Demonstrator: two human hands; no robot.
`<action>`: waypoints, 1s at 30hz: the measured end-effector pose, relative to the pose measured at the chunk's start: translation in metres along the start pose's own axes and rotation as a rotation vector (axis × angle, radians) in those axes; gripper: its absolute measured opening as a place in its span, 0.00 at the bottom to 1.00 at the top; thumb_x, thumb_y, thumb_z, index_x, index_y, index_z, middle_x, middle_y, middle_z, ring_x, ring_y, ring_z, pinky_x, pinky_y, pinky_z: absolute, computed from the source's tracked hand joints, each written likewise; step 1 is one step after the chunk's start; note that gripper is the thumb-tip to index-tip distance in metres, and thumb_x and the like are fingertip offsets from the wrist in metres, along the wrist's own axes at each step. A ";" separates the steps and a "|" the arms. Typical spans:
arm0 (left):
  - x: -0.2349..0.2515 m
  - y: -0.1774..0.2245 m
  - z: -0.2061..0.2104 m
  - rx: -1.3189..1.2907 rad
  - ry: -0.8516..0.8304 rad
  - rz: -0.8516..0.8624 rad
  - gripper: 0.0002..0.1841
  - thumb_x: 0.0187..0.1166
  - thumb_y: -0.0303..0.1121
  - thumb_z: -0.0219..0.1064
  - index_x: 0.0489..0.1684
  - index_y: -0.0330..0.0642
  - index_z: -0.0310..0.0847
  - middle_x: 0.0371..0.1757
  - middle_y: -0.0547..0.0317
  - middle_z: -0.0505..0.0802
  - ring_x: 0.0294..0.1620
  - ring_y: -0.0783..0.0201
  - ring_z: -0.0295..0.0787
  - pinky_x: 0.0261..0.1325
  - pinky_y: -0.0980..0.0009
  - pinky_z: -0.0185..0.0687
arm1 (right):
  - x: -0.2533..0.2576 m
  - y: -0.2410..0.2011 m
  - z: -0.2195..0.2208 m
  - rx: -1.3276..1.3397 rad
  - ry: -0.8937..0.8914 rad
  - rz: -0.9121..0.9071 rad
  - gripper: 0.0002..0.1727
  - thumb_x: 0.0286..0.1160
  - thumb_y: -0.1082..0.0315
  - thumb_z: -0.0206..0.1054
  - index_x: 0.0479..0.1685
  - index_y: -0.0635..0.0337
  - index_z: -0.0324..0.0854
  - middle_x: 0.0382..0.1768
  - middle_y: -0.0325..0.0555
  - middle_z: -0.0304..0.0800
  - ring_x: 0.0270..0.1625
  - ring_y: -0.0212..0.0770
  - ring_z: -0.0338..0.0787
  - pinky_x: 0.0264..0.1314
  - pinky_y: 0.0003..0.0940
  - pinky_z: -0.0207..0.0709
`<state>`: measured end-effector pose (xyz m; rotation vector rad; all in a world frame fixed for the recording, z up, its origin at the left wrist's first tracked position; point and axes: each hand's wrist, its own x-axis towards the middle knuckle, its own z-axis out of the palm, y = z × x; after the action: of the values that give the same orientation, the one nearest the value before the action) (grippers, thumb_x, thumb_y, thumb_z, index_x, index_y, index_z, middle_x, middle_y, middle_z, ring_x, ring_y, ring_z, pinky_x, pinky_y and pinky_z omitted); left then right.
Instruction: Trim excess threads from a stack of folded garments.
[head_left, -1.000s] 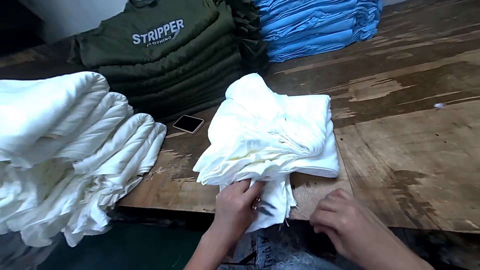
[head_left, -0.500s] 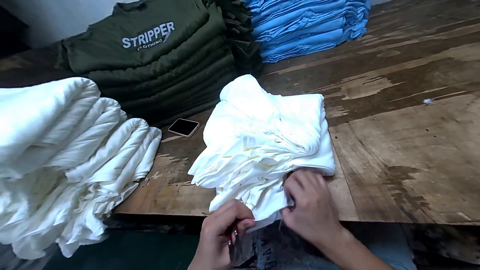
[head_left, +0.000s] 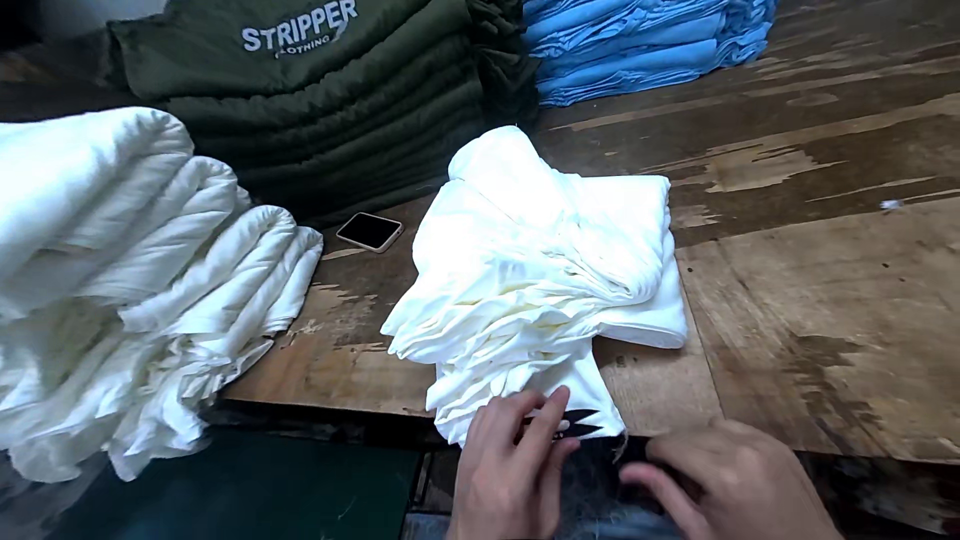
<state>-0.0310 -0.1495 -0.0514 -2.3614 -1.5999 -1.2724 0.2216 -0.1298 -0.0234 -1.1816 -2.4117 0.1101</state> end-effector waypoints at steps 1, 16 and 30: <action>0.003 0.005 0.002 0.035 0.011 0.030 0.16 0.83 0.44 0.68 0.64 0.53 0.89 0.52 0.60 0.93 0.45 0.63 0.86 0.46 0.65 0.80 | 0.002 -0.004 0.007 0.007 0.113 0.066 0.29 0.78 0.35 0.65 0.28 0.53 0.90 0.20 0.41 0.88 0.24 0.41 0.87 0.27 0.42 0.79; 0.024 0.029 0.020 0.272 0.011 0.162 0.09 0.78 0.32 0.65 0.41 0.52 0.95 0.39 0.65 0.94 0.33 0.62 0.81 0.35 0.65 0.69 | 0.002 -0.010 0.037 0.170 0.396 0.030 0.08 0.74 0.62 0.69 0.32 0.53 0.91 0.31 0.41 0.88 0.39 0.36 0.88 0.39 0.27 0.82; 0.039 -0.010 0.000 -0.586 -0.148 -0.371 0.06 0.79 0.26 0.64 0.43 0.43 0.88 0.39 0.67 0.93 0.37 0.74 0.89 0.40 0.77 0.87 | 0.053 -0.021 0.060 1.013 0.518 0.160 0.06 0.74 0.78 0.71 0.46 0.66 0.87 0.42 0.45 0.96 0.45 0.35 0.96 0.50 0.30 0.93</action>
<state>-0.0331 -0.1148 -0.0314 -2.5935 -2.0069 -1.9041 0.1530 -0.0948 -0.0525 -0.7586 -1.4516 0.8431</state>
